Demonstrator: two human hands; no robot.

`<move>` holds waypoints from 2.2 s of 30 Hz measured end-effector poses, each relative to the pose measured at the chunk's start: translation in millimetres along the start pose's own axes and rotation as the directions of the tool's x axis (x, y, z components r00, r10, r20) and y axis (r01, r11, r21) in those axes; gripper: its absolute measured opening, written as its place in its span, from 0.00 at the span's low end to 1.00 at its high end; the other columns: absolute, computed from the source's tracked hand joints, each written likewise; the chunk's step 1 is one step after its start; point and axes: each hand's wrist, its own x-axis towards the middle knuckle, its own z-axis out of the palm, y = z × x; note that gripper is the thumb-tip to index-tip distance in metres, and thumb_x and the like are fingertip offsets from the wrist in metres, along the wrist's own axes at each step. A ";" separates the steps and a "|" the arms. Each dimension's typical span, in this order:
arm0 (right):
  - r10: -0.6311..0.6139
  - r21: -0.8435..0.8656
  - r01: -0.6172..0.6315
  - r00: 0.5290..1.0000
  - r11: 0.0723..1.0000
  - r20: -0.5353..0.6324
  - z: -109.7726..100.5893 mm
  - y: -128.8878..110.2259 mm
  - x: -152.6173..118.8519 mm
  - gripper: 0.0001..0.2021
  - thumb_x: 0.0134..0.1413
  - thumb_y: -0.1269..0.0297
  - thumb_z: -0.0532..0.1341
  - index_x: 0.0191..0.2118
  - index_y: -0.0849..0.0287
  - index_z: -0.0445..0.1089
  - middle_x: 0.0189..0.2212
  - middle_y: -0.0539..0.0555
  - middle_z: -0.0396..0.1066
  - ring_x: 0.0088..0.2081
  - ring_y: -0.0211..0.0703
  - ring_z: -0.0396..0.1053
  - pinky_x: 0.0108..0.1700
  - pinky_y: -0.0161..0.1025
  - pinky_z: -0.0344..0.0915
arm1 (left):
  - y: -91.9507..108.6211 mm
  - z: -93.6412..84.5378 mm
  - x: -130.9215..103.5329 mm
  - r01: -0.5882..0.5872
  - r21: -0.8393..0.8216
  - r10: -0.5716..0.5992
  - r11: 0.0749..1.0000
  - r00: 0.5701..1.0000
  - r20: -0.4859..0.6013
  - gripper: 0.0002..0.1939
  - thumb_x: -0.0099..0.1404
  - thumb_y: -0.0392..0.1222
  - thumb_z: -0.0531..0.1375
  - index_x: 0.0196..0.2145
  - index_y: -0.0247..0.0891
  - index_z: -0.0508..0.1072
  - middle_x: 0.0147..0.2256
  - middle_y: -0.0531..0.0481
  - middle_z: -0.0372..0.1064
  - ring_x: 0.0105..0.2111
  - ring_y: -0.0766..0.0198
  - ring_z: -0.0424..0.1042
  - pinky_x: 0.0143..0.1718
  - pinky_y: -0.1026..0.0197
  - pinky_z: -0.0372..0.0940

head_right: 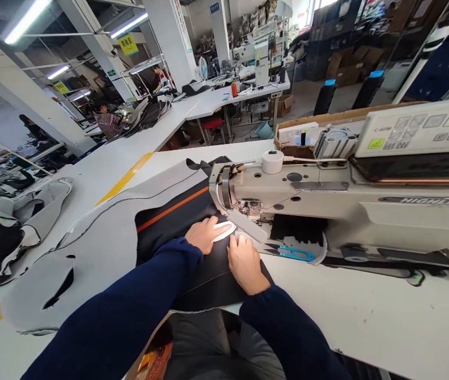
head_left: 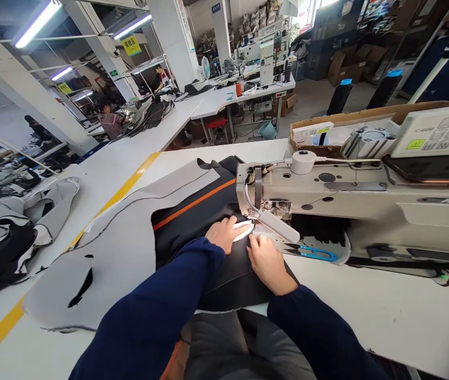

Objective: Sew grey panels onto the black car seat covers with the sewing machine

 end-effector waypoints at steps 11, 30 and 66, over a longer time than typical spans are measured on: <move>-0.130 -0.082 0.142 0.982 0.986 0.137 16.6 20.7 -3.3 0.21 0.65 0.62 0.44 0.59 0.58 0.62 0.31 0.62 0.74 0.27 0.49 0.73 0.25 0.37 0.59 | 6.4 11.0 18.9 -0.372 0.046 0.372 0.927 0.928 0.019 0.14 0.63 0.32 0.52 0.45 0.31 0.72 0.52 0.42 0.66 0.59 0.56 0.55 0.58 0.54 0.49; -0.150 -0.137 0.188 0.957 0.972 0.247 13.7 22.7 36.6 0.24 0.58 0.74 0.49 0.60 0.72 0.58 0.26 0.65 0.73 0.27 0.52 0.74 0.26 0.41 0.65 | 2.7 24.2 19.6 -0.177 -0.008 0.176 0.984 0.982 -0.062 0.16 0.68 0.35 0.49 0.52 0.42 0.65 0.58 0.53 0.58 0.51 0.61 0.61 0.48 0.57 0.61; -0.261 -0.079 0.272 0.957 0.959 0.129 17.6 56.7 42.9 0.20 0.63 0.65 0.46 0.51 0.66 0.69 0.27 0.60 0.73 0.24 0.41 0.68 0.31 0.36 0.56 | 26.9 47.1 34.8 0.028 -0.175 -0.068 0.984 0.971 -0.229 0.16 0.69 0.41 0.47 0.49 0.37 0.69 0.43 0.47 0.66 0.39 0.61 0.66 0.43 0.56 0.58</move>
